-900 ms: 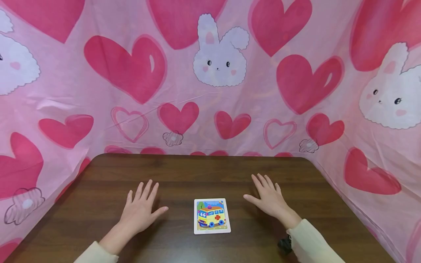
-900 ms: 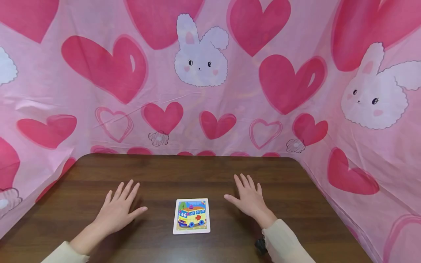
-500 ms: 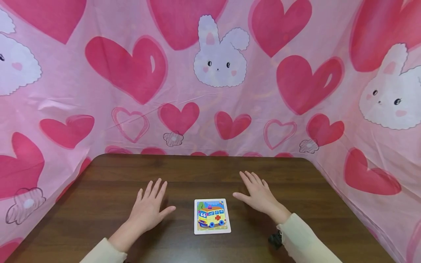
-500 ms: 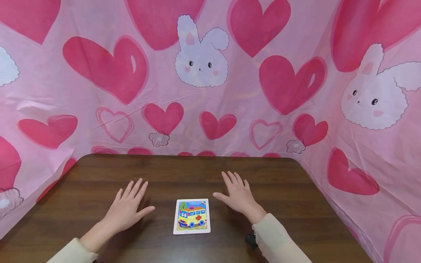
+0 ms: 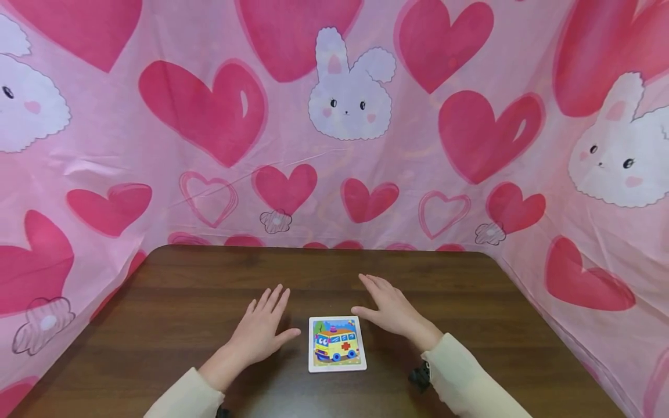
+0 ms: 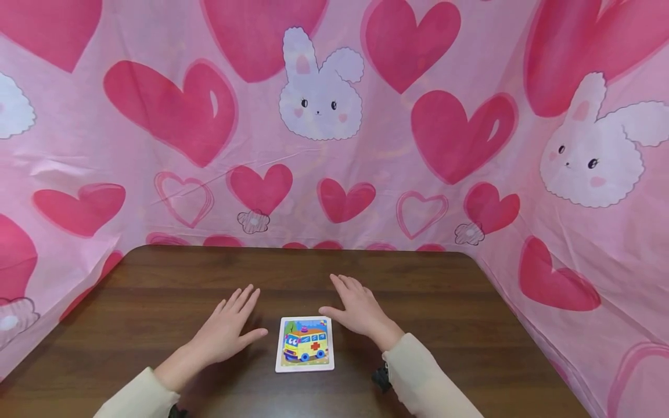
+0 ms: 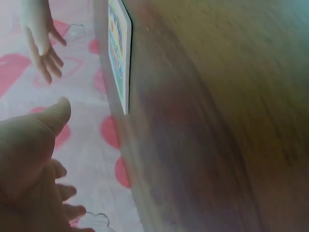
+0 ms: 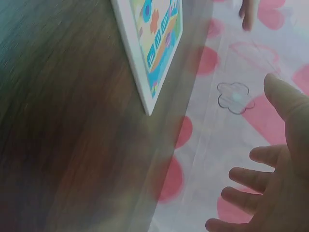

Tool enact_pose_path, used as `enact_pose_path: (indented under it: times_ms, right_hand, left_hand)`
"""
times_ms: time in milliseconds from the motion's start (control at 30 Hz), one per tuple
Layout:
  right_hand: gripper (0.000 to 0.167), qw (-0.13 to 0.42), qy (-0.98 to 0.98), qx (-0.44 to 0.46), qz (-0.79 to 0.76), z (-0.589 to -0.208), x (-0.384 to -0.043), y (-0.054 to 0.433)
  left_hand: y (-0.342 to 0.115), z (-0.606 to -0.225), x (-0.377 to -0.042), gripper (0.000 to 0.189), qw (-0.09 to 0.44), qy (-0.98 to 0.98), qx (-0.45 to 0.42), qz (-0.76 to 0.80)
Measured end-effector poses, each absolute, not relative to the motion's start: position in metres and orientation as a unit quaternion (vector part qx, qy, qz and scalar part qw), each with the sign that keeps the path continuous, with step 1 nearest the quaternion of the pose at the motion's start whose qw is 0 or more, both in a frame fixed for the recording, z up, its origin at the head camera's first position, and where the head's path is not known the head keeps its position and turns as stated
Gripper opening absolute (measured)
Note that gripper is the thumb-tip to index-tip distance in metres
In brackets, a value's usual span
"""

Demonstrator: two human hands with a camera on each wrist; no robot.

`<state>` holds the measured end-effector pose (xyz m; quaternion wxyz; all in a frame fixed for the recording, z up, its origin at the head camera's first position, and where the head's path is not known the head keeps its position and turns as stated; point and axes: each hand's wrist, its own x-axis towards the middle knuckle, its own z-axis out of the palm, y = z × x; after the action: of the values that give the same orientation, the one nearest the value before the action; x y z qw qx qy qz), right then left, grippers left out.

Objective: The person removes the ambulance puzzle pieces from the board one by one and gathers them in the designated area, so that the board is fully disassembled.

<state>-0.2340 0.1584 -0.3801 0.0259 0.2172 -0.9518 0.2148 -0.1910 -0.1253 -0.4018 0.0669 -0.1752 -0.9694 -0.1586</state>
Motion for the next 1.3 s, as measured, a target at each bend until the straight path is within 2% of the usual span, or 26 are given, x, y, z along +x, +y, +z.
enact_pose_path:
  times_ms: [267,433,933,1300]
  right_hand:
    - [0.075,-0.007,-0.942,0.233,0.243,-0.386,-0.235,0.139]
    - [0.073,-0.028,-0.938,0.244,0.244,-0.393,-0.237,0.130]
    - [0.042,-0.093,-0.921,0.288,0.245,-0.410,-0.239,0.101]
    - [0.034,-0.119,-0.924,0.271,0.242,-0.412,-0.239,0.092]
  left_hand:
    - [-0.108,-0.410,-0.194,0.084,-0.011,-0.964,-0.198,-0.178]
    - [-0.099,-0.415,-0.193,0.085,-0.037,-0.962,-0.210,-0.172]
    - [-0.090,-0.424,-0.191,0.077,-0.070,-0.960,-0.216,-0.164]
    - [-0.087,-0.426,-0.191,0.076,-0.082,-0.965,-0.211,-0.128]
